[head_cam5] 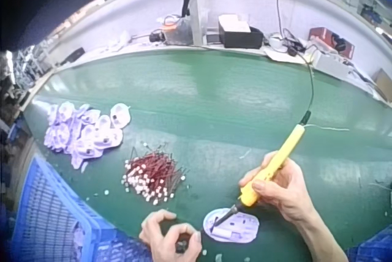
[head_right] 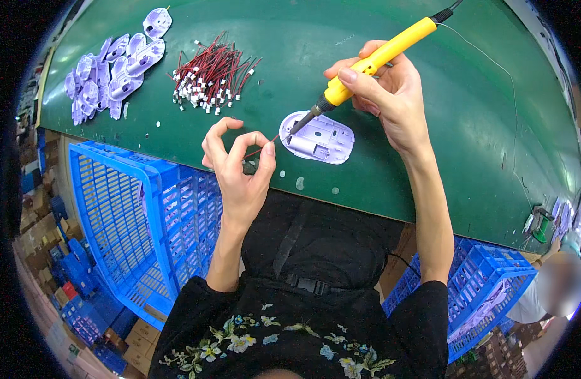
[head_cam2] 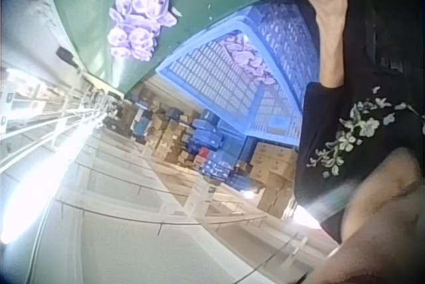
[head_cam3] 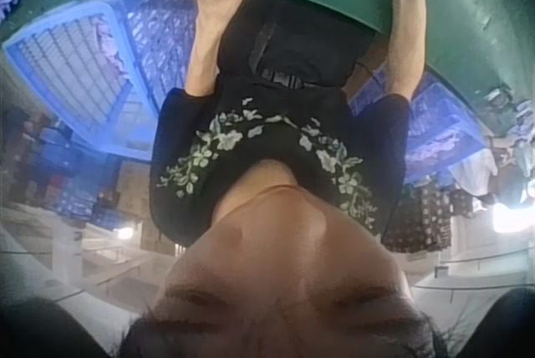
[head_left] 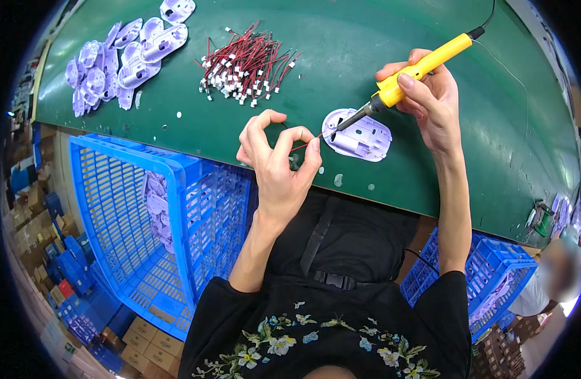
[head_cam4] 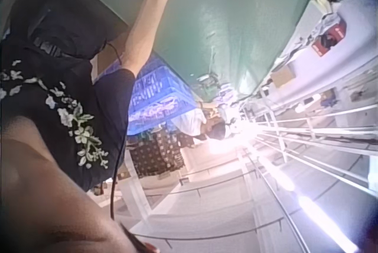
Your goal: Soldering wires to components on an electronics assembly line.
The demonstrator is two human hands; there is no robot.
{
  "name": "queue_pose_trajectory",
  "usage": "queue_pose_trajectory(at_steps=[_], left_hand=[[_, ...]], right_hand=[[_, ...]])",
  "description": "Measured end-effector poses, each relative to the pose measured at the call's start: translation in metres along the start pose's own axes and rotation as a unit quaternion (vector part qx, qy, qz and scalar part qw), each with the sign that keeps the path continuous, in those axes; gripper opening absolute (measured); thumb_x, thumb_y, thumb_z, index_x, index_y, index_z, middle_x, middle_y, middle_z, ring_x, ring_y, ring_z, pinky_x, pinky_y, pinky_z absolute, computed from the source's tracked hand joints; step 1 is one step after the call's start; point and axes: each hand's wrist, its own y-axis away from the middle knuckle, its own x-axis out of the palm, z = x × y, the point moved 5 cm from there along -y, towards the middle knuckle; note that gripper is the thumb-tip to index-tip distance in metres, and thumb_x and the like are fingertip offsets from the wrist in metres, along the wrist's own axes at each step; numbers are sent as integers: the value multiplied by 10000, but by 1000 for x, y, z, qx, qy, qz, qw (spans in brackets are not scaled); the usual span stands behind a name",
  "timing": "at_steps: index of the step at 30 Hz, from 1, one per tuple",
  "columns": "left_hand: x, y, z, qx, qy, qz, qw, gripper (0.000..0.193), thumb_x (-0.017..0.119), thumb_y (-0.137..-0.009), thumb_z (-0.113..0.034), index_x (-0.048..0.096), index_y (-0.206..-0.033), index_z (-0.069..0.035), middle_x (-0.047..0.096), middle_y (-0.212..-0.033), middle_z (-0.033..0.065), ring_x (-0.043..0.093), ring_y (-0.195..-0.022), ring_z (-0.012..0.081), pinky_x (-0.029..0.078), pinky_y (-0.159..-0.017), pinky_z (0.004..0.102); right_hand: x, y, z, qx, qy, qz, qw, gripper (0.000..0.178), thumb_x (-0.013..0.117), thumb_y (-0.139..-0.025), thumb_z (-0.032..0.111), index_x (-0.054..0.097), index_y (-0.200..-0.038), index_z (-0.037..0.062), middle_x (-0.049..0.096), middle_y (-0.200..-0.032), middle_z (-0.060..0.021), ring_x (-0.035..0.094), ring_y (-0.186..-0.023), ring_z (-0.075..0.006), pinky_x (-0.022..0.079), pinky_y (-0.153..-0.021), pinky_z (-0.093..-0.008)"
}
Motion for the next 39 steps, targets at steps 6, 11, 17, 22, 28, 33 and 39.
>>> queue_pose_trajectory(at_steps=[6, 11, 17, 22, 28, 33, 39], left_hand=[[0, -1, 1, 7, 1, 3, 1000, 129, 767, -792, -197, 690, -856, -117, 498, -1218, 90, 442, -1195, 284, 279, -980, 427], [0, -2, 0, 6, 4, 2, 1000, 126, 765, -788, -189, 687, -853, -114, 503, -1210, 84, 446, -1194, 278, 282, -980, 422], [2, 0, 2, 3, 13, 2, 1000, 128, 766, -787, -186, 686, -849, -108, 514, -1190, 77, 456, -1184, 269, 287, -983, 421], [2, 0, 2, 13, 27, -29, 999, 132, 768, -725, -164, 669, -809, -138, 520, -1131, 42, 473, -1153, 250, 273, -936, 403], [1, 0, 1, 2, 21, -17, 1000, 126, 775, -760, -158, 685, -823, -96, 538, -1142, 69, 488, -1148, 266, 314, -971, 412], [0, -1, 2, -2, 21, -27, 999, 125, 779, -746, -141, 686, -816, -96, 544, -1129, 67, 497, -1134, 265, 326, -963, 404], [-1, -1, 2, 2, 28, -29, 999, 128, 781, -741, -138, 688, -815, -93, 552, -1115, 65, 501, -1120, 262, 328, -959, 396]], right_hand=[[1, -1, -2, 1, -5, 10, 1000, 377, 736, -897, 148, 469, -1149, 60, 713, -988, -189, 635, -743, -104, 421, -529, -187], [2, 0, 1, -10, 12, 5, 1000, 370, 736, -898, 147, 470, -1141, 63, 714, -986, -183, 631, -744, -100, 424, -538, -183], [7, 6, 3, -31, 29, 7, 999, 368, 736, -892, 99, 466, -1139, 55, 713, -991, -183, 671, -821, -134, 481, -591, -194], [14, 9, 9, -59, 16, 13, 998, 390, 739, -873, 30, 455, -1140, 41, 698, -1009, -207, 694, -877, -185, 578, -782, -287], [16, 13, 13, -72, 32, 16, 997, 397, 738, -867, 7, 454, -1141, 52, 692, -1018, -211, 697, -884, -194, 585, -812, -317], [23, 18, 13, -98, 29, 18, 995, 420, 736, -857, -25, 441, -1146, 53, 687, -1030, -216, 686, -858, -164, 565, -743, -257], [26, 23, 19, -121, 56, 14, 991, 443, 739, -846, -49, 429, -1147, 53, 683, -1040, -220, 676, -836, -137, 529, -678, -203]])
